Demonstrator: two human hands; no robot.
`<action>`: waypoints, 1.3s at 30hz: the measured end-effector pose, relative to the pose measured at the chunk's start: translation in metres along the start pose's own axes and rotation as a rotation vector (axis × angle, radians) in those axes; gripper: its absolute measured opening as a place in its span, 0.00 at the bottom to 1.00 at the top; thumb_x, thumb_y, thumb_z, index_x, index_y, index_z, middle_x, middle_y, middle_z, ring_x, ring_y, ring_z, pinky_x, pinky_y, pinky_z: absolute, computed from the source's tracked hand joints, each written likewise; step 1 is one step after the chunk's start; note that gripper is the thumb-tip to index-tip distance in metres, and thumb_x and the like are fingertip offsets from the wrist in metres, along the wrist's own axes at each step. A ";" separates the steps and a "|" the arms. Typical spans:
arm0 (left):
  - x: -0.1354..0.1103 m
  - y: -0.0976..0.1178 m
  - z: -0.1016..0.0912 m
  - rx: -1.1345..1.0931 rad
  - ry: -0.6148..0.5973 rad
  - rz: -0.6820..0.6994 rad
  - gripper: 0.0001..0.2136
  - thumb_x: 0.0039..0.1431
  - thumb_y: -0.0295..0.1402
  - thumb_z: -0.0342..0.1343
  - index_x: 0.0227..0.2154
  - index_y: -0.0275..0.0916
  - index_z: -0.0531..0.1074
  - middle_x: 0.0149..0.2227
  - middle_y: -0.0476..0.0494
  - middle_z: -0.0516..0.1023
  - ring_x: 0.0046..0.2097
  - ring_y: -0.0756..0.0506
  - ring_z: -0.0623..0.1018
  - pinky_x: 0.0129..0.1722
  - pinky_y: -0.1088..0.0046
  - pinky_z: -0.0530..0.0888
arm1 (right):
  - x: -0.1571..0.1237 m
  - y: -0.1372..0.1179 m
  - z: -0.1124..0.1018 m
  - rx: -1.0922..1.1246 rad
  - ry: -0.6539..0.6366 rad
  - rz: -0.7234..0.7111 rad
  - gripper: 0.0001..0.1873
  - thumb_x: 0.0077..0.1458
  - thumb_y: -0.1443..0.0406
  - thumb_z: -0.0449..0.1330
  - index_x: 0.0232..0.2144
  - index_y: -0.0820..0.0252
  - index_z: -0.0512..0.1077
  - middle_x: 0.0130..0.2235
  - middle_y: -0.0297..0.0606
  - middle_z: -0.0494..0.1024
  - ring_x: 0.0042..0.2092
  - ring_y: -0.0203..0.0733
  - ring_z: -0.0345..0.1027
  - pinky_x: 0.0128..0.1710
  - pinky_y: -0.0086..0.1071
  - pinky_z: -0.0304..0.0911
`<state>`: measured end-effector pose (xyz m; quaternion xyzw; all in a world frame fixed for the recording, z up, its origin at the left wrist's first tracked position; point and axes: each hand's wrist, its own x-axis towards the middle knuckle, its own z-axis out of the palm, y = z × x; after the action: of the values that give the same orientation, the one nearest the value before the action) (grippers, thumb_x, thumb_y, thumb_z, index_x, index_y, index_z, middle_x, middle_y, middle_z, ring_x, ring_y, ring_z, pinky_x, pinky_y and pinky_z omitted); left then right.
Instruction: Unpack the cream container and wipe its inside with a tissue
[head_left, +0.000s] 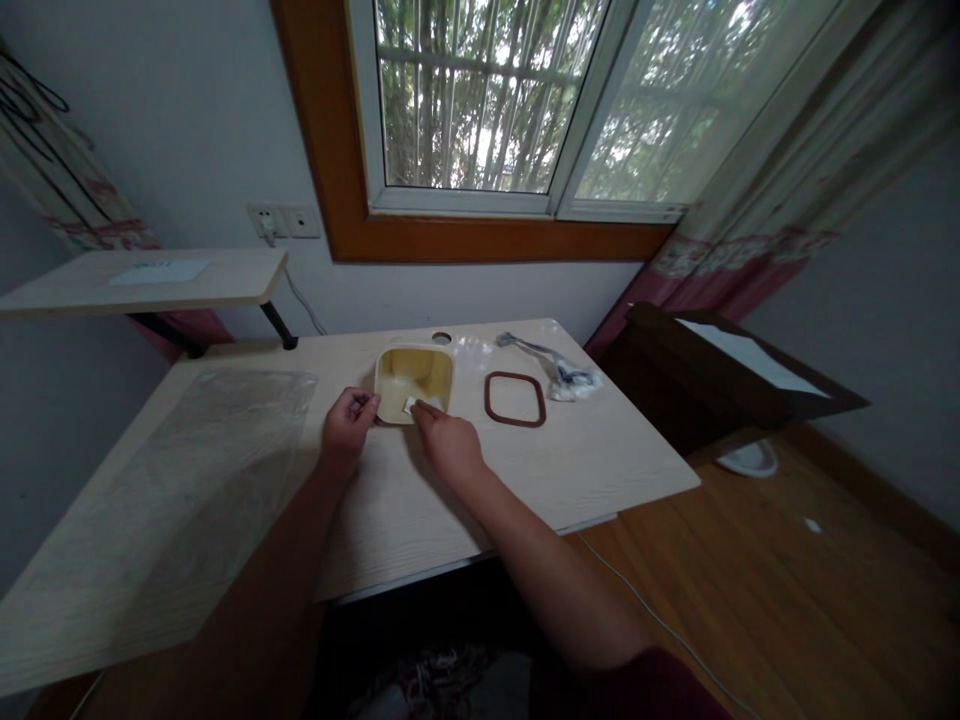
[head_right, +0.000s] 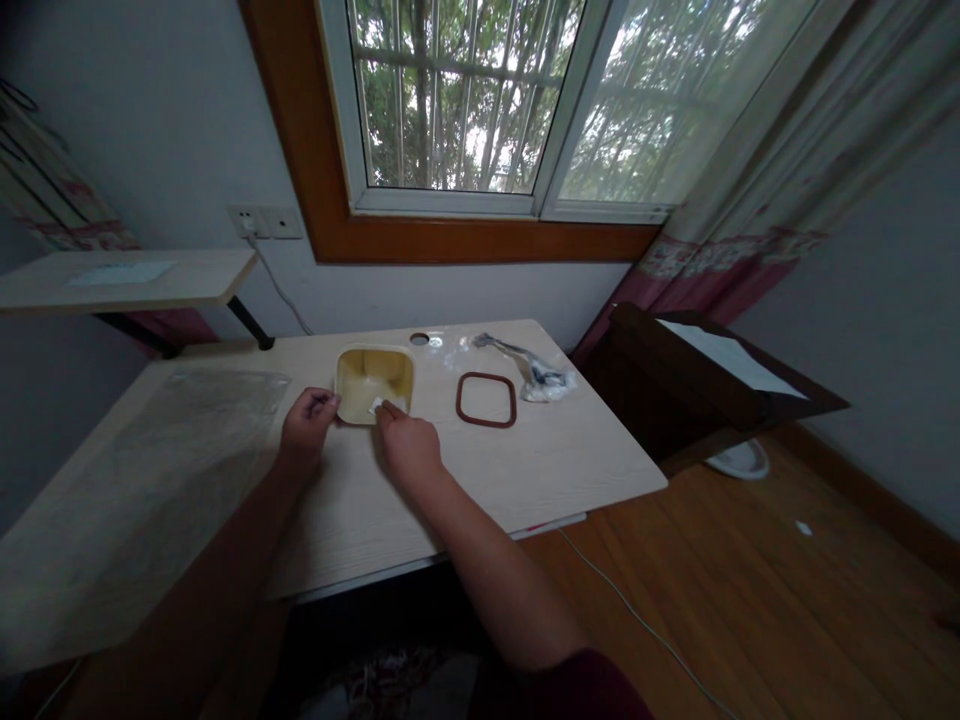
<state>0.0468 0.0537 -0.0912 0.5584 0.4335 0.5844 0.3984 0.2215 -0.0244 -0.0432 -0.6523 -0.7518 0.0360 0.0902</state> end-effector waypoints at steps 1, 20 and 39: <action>0.000 -0.002 0.000 -0.001 0.015 0.025 0.12 0.52 0.41 0.64 0.32 0.40 0.69 0.26 0.52 0.72 0.26 0.51 0.74 0.26 0.77 0.71 | 0.001 0.000 0.002 0.032 0.018 0.000 0.25 0.69 0.66 0.47 0.66 0.51 0.64 0.67 0.40 0.67 0.51 0.48 0.78 0.48 0.42 0.74; -0.014 0.008 -0.004 0.389 0.042 0.102 0.12 0.61 0.41 0.56 0.25 0.43 0.65 0.23 0.51 0.76 0.27 0.47 0.76 0.30 0.74 0.68 | 0.022 -0.041 0.022 0.491 0.129 0.018 0.24 0.70 0.64 0.47 0.66 0.49 0.65 0.63 0.32 0.73 0.62 0.38 0.69 0.61 0.32 0.63; -0.001 0.001 -0.017 0.747 0.229 0.344 0.13 0.57 0.31 0.53 0.22 0.43 0.54 0.22 0.52 0.58 0.27 0.47 0.60 0.29 0.69 0.55 | -0.010 -0.022 0.027 0.004 -0.076 -0.123 0.32 0.67 0.62 0.46 0.71 0.53 0.53 0.73 0.43 0.52 0.47 0.48 0.78 0.46 0.43 0.74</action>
<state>0.0297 0.0519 -0.0904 0.6602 0.5575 0.5032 0.0148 0.1965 -0.0359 -0.0664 -0.6030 -0.7931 0.0567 0.0651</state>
